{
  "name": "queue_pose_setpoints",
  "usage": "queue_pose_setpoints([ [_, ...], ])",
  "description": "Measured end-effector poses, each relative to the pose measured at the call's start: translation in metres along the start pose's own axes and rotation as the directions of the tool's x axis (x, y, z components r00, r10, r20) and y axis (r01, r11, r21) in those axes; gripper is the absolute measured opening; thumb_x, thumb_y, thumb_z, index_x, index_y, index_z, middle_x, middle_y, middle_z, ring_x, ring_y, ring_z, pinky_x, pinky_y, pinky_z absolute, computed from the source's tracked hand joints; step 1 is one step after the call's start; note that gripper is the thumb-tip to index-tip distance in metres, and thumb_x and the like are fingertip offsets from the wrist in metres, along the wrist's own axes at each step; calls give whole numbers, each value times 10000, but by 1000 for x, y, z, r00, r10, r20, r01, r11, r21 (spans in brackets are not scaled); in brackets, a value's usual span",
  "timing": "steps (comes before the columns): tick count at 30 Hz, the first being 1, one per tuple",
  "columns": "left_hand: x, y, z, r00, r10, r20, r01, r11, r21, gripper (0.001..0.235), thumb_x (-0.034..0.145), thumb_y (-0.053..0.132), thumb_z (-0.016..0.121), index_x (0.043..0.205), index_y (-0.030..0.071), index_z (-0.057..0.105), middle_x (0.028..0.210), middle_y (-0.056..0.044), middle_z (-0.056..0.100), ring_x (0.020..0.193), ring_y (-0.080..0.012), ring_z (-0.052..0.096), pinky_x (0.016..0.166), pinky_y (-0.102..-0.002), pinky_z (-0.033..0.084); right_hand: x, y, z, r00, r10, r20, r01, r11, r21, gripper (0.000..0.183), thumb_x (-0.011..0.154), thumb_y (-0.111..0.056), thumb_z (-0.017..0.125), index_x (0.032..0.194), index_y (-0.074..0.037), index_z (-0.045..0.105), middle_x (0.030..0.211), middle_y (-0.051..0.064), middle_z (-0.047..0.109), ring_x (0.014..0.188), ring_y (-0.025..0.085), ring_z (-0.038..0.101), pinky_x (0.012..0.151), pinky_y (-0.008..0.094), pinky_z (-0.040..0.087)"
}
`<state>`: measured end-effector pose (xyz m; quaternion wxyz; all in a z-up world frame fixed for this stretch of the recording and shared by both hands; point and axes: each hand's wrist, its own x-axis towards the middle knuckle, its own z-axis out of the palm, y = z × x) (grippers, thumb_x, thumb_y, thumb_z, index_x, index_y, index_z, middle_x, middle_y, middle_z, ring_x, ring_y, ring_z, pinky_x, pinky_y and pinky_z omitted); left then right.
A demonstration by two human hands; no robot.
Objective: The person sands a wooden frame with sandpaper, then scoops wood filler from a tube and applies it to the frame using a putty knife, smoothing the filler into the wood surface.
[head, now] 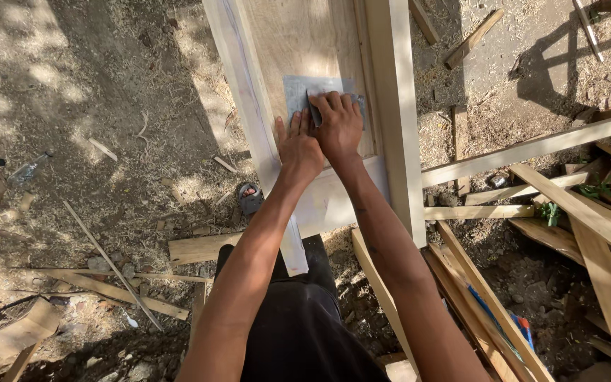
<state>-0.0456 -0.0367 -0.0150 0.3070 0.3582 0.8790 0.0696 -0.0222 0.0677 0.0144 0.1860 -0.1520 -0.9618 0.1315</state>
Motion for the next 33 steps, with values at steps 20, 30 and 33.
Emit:
queue_pose_setpoints([
  [20,-18,24,6,925,-72,-374,39,995,-93,736,852,138,598,1535,-112,486,1626,-259,300,1557,-381,212,1256,-594,33,56,16,21,993,-70,95,58,991,120,362,719,-92,802,1066,-162,723,1053,0,659,1003,230,606,821,396,426],
  [30,-37,57,-10,962,-231,-145,161,910,-383,357,1016,143,596,1321,-42,609,1512,-272,505,1423,-408,480,1229,-501,341,77,18,-1,976,-189,111,130,907,401,492,670,-68,807,1128,-52,626,1384,193,486,1285,441,477,1074,505,405],
  [33,-42,56,-35,929,-286,-235,143,862,-486,417,982,115,635,1377,-5,576,1427,-244,560,1342,-407,541,1126,-488,417,61,36,-17,954,-229,192,137,906,400,458,756,-139,863,1167,-80,669,1504,200,449,1415,477,402,1140,524,400],
])
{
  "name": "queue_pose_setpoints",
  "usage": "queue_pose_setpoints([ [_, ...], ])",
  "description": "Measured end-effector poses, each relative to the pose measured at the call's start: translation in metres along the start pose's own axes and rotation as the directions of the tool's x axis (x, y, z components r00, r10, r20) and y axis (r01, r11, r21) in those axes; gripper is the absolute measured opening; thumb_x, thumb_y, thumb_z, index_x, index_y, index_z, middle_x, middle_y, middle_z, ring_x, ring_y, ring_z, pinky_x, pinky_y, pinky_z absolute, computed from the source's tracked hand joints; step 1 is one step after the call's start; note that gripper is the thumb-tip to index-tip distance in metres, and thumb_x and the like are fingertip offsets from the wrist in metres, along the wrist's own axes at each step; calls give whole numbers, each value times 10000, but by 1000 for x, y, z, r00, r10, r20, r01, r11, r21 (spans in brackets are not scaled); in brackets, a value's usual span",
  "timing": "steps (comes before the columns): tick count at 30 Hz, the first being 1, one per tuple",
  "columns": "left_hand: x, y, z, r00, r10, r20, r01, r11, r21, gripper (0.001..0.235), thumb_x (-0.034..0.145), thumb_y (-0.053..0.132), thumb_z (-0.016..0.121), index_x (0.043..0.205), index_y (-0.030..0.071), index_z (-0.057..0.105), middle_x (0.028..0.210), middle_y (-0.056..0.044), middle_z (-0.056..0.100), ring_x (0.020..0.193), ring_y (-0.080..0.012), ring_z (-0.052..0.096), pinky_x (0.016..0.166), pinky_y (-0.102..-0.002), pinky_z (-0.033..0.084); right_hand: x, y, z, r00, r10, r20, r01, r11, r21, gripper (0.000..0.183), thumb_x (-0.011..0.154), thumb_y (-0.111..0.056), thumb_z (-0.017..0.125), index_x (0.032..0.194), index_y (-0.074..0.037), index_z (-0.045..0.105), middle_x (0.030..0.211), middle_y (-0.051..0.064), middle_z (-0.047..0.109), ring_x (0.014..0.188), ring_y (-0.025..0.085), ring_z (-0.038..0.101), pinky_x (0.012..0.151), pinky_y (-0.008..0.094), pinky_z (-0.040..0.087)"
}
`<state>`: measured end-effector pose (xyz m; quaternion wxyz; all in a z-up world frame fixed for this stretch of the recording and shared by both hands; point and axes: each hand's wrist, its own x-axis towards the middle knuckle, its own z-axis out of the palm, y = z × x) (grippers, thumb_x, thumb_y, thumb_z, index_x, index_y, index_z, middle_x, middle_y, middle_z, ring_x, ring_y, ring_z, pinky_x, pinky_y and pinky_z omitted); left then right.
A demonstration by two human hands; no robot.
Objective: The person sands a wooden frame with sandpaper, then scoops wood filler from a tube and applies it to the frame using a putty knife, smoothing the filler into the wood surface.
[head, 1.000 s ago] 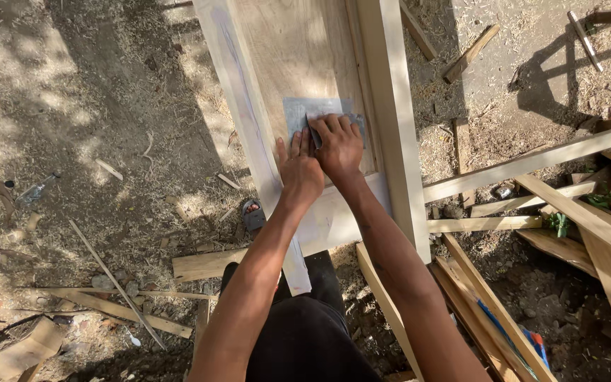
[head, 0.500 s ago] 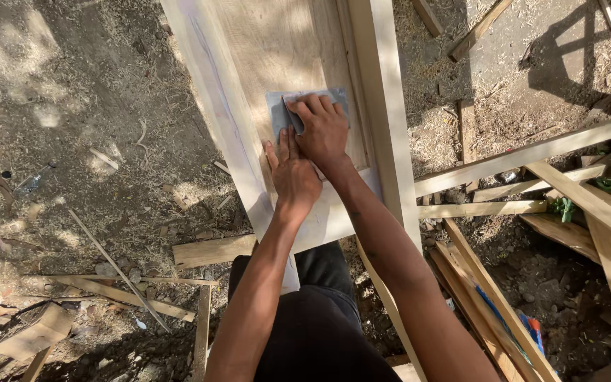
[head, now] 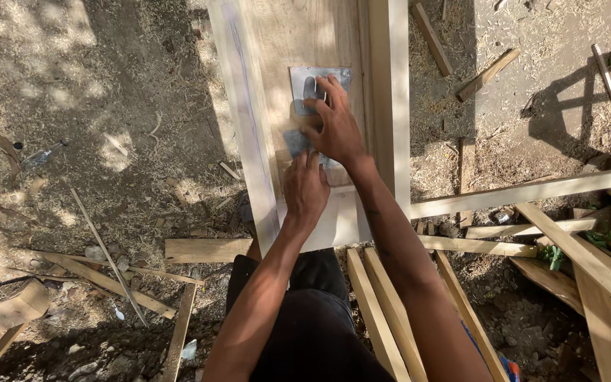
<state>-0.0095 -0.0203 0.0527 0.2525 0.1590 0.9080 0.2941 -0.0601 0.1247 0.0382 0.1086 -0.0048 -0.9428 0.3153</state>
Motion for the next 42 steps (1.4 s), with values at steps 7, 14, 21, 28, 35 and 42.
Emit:
queue_pose_setpoints([
  [7,28,-1,-4,953,162,-257,-50,918,394,881,622,136,843,1409,-54,494,1372,-337,483,1216,-439,517,944,-501,434,-72,-20,-10,833,552,-14,-553,833,-8,900,744,-247,897,1496,-53,442,1408,207,509,1271,424,527,1002,497,499],
  [14,54,-18,12,967,205,-153,-80,809,582,661,622,135,865,1208,-41,614,1086,-138,544,1002,-274,542,916,-405,435,-65,-20,-4,810,586,-28,-585,804,-105,1016,673,-207,917,1537,-102,392,1328,193,555,1198,408,578,958,474,533],
  [21,72,-2,-20,996,90,-25,-59,811,582,654,609,223,903,1124,19,556,1117,-149,539,1083,-304,500,928,-425,411,-62,-7,-4,844,537,-12,-537,843,-25,1100,588,-195,965,1510,-93,373,1236,192,594,1127,401,614,886,472,543],
  [28,73,-16,-26,987,148,65,-161,868,471,586,714,188,878,1171,41,541,1045,-159,618,1045,-331,571,915,-450,421,-54,-28,-27,764,646,-8,-646,764,0,963,645,-183,960,1459,-94,454,1189,180,636,1050,339,668,868,454,561],
  [35,68,5,-73,836,501,222,-543,815,204,160,916,109,780,965,82,630,1023,-101,668,1102,-291,622,1049,-459,452,-54,-48,-68,987,132,90,-117,981,-156,380,794,-148,786,1146,-81,656,953,94,698,902,325,692,822,497,544],
  [42,83,8,-50,880,334,-338,-312,943,117,640,829,112,836,1384,-60,570,1463,-236,450,1387,-399,422,1171,-529,340,-62,-23,-67,934,347,-83,-350,936,-26,292,933,-109,651,1205,-7,628,936,177,705,800,381,699,701,476,545],
])
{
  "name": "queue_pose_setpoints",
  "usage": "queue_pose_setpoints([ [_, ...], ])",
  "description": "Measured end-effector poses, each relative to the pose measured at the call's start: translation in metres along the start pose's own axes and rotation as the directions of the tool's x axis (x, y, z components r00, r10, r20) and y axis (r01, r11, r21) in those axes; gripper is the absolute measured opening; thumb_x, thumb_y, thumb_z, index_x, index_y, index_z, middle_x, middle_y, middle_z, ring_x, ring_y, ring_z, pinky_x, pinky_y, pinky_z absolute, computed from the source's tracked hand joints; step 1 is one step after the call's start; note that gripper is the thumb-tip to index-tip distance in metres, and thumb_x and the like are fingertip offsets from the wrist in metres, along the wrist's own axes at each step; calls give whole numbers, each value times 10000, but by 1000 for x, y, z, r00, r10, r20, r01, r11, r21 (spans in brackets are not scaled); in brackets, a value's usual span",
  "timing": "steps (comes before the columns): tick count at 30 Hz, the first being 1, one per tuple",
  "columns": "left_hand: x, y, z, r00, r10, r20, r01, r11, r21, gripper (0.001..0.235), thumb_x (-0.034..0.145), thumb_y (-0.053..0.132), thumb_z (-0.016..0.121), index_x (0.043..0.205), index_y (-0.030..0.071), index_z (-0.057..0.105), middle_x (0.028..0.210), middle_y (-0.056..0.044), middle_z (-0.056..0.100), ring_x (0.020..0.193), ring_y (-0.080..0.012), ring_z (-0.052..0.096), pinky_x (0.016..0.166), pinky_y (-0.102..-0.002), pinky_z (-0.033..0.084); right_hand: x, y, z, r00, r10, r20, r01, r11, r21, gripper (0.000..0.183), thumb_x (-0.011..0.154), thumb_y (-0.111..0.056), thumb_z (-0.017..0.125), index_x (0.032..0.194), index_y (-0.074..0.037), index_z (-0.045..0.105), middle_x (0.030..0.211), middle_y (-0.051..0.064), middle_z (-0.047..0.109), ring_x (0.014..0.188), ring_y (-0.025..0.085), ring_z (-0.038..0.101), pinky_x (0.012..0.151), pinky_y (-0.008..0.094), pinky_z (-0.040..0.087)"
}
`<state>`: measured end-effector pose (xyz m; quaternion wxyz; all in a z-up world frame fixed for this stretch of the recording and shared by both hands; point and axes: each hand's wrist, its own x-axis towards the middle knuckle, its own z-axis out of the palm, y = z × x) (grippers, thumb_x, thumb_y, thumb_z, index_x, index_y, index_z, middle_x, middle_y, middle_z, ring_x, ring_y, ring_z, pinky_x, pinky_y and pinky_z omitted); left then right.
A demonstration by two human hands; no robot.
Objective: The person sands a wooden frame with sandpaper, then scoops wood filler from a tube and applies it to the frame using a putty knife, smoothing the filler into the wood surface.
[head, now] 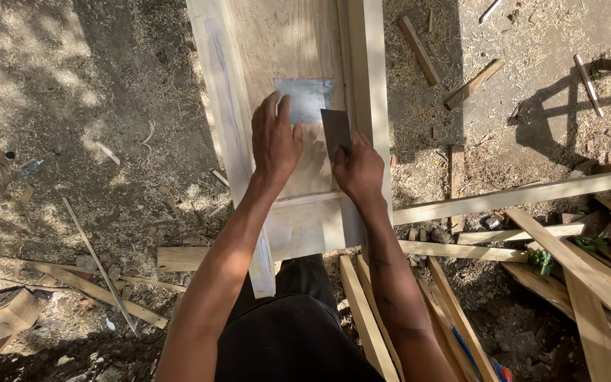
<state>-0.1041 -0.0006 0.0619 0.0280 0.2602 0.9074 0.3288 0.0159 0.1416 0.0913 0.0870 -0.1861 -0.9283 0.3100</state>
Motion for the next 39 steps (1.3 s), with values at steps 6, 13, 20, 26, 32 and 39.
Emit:
queue_pose_setpoints([
  [6,18,-12,51,955,203,215,-260,924,281,648,776,140,781,1362,-49,581,1568,-264,355,1502,-420,296,1199,-653,248,-18,-3,-8,955,291,50,-285,867,409,273,959,-82,627,1218,0,651,1018,170,771,918,227,763,803,364,594],
  [13,55,-12,79,784,284,551,-539,753,379,595,832,181,719,1275,-190,575,1450,-393,464,1368,-526,445,947,-645,479,-49,-2,-3,902,423,83,-419,815,401,212,965,-124,685,1127,13,691,963,152,780,894,191,756,782,326,579],
  [20,73,-18,78,778,421,466,-573,781,251,696,798,357,737,1137,-237,610,1208,-449,585,1062,-470,677,786,-451,618,-77,0,2,878,465,114,-445,704,553,220,961,-111,693,1148,4,676,1001,111,776,919,149,719,815,311,572],
  [26,85,-18,36,952,304,-20,-303,951,56,197,993,75,636,1100,-80,694,895,-196,746,738,-276,747,555,-343,580,-88,3,4,862,490,126,-432,582,689,305,915,0,629,1220,2,633,1009,67,725,916,132,675,829,296,550],
  [32,51,-24,39,755,-644,-126,438,638,-633,203,1048,144,670,960,-37,701,766,-104,685,634,-127,536,555,-308,444,-76,-10,1,879,475,39,-394,680,618,345,919,44,559,1259,-9,572,1115,121,685,1026,190,678,882,333,560],
  [39,-2,-36,99,454,-859,239,516,34,-856,160,931,139,705,983,-2,653,821,-42,691,641,-112,623,510,-303,526,-27,-41,-10,997,28,-78,-17,990,141,642,764,139,507,1360,-76,614,1311,157,675,1183,382,646,1008,444,523],
])
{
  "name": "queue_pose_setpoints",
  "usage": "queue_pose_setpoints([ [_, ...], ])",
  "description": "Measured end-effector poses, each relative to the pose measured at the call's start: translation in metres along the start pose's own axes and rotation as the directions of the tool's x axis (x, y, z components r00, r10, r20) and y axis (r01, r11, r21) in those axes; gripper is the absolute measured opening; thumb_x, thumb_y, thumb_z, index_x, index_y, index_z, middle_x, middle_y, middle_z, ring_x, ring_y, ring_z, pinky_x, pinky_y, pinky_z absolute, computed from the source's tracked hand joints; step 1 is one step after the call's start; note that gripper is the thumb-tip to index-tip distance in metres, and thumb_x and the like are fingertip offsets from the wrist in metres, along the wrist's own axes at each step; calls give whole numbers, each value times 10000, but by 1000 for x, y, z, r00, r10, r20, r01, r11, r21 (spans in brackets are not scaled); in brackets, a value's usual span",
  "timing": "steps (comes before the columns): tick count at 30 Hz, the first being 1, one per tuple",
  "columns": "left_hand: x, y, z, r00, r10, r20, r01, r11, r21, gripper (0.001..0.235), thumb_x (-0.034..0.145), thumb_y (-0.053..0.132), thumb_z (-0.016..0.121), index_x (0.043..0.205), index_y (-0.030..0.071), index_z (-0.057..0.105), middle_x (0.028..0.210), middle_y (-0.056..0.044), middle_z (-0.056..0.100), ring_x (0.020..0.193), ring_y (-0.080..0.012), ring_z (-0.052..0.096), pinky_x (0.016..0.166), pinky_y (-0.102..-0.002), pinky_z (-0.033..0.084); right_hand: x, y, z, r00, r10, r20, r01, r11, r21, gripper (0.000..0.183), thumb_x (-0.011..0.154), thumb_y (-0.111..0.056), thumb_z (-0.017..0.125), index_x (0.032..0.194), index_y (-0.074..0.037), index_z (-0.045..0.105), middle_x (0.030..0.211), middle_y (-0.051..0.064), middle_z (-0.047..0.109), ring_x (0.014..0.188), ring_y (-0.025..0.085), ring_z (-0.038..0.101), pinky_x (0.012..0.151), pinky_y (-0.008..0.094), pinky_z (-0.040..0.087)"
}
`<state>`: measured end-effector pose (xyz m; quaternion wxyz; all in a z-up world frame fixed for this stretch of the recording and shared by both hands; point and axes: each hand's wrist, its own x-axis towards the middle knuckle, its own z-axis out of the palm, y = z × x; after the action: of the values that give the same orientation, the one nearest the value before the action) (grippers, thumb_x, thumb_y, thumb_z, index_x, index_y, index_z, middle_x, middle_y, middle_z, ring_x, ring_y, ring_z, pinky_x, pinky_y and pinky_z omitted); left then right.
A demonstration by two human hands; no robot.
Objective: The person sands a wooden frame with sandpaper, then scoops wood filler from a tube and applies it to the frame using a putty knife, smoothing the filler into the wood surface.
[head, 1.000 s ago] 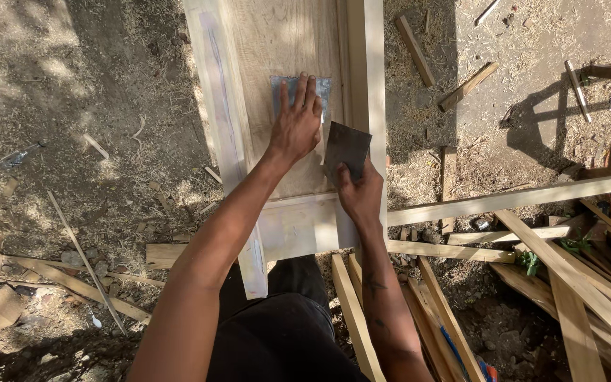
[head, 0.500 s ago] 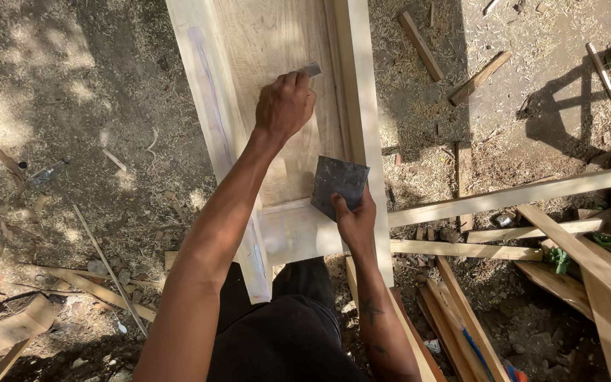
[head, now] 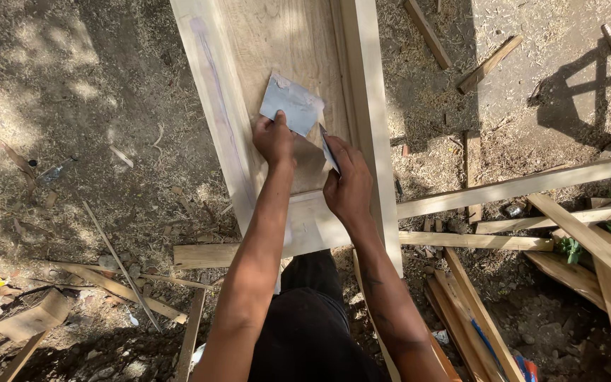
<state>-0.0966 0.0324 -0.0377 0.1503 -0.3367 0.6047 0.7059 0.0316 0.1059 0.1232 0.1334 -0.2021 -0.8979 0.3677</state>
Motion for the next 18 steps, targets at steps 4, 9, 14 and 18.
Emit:
queue_pose_setpoints([
  [4,-31,10,-9,997,-57,43,35,916,400,268,945,210,746,952,-53,691,842,-129,724,697,-215,681,592,-349,551,15,2,15,996,-75,50,79,995,-64,601,777,110,559,1342,-74,647,1313,148,674,1170,366,649,1008,449,525],
  [9,-71,31,-30,961,202,191,-274,575,771,328,948,278,709,1131,16,636,1111,-200,701,1056,-363,671,913,-466,523,31,11,33,989,-129,67,135,986,-94,551,794,89,566,1295,-99,702,1294,100,703,1189,314,676,1021,416,534],
  [14,-80,-6,-41,471,603,645,-761,-93,643,613,981,225,722,1509,23,485,1587,-179,458,1522,-365,394,1254,-518,294,47,17,50,977,-161,141,183,970,-160,429,863,-32,688,1273,-148,734,1285,85,706,1176,309,663,982,407,531],
  [18,-78,-15,-42,590,411,695,-783,80,617,785,854,263,712,1503,-20,370,1536,-218,419,1477,-390,297,1248,-545,152,57,21,70,936,-247,252,317,903,-290,458,802,-47,701,1231,-189,778,1262,60,715,1169,283,666,1000,422,518],
])
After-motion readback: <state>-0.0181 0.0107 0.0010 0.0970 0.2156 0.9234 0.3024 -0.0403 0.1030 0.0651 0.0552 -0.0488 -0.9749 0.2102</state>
